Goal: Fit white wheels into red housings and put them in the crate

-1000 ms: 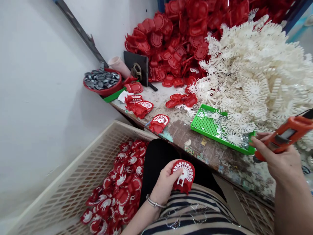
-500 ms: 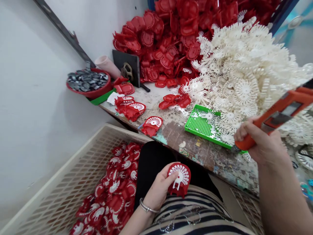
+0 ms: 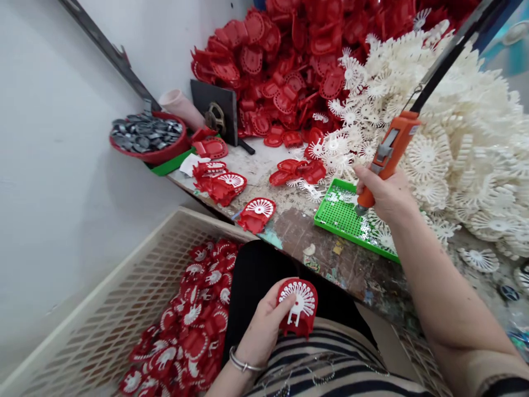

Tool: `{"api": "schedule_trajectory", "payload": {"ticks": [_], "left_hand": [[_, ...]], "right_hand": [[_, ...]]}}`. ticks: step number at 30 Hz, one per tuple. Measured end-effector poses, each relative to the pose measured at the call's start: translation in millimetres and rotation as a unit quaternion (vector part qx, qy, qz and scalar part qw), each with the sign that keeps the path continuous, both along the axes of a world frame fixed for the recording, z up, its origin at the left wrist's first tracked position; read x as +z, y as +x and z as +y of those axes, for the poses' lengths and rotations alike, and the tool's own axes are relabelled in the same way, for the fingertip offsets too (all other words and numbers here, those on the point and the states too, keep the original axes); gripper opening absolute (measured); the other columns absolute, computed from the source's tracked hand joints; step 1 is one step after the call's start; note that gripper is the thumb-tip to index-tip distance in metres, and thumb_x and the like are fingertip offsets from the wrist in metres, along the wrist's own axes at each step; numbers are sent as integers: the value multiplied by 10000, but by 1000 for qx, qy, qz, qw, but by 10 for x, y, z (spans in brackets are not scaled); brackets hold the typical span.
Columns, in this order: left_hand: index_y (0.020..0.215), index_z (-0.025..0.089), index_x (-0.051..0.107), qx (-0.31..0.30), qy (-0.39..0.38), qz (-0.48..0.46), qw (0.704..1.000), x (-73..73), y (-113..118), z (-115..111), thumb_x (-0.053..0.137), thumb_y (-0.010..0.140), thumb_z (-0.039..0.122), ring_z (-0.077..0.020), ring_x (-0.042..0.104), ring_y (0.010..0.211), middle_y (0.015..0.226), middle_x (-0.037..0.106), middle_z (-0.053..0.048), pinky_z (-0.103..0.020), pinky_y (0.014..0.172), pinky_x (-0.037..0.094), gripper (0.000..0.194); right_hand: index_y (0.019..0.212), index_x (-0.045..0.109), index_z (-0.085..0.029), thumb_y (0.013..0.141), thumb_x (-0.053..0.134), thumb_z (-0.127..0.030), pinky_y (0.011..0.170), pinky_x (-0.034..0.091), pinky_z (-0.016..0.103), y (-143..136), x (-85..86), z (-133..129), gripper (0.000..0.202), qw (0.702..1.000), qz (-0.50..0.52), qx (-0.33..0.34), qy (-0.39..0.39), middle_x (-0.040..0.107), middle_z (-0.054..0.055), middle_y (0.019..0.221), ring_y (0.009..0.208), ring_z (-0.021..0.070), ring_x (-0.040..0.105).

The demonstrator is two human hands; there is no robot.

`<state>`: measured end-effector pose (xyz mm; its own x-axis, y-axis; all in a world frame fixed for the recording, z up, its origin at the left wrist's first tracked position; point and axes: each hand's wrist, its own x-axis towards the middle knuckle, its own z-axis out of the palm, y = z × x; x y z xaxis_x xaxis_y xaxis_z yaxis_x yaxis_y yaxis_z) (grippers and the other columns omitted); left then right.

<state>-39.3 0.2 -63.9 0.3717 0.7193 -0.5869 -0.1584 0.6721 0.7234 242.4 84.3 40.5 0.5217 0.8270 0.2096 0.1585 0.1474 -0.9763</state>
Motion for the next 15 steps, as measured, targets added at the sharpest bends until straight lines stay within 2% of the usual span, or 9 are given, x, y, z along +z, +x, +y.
{"api": "schedule_trajectory", "payload": {"ticks": [10, 15], "left_hand": [[1052, 175, 680, 3, -17, 6, 1000, -43, 16, 45, 796, 684, 349, -159, 662, 719, 902, 748, -58, -263, 696, 534, 423], [1086, 169, 662, 10, -22, 23, 999, -42, 37, 46, 797, 677, 368, -171, 671, 736, 927, 749, -73, -263, 678, 543, 474]], "right_hand": [[695, 508, -229, 680, 770, -492, 442, 405, 260, 51, -67, -81, 372, 1000, -14, -2, -3, 516, -43, 511, 453, 119, 479], [677, 530, -212, 699, 755, -499, 447, 415, 257, 32, -78, -99, 365, 998, -41, 2, -36, 530, -34, 520, 461, 115, 482]]}}
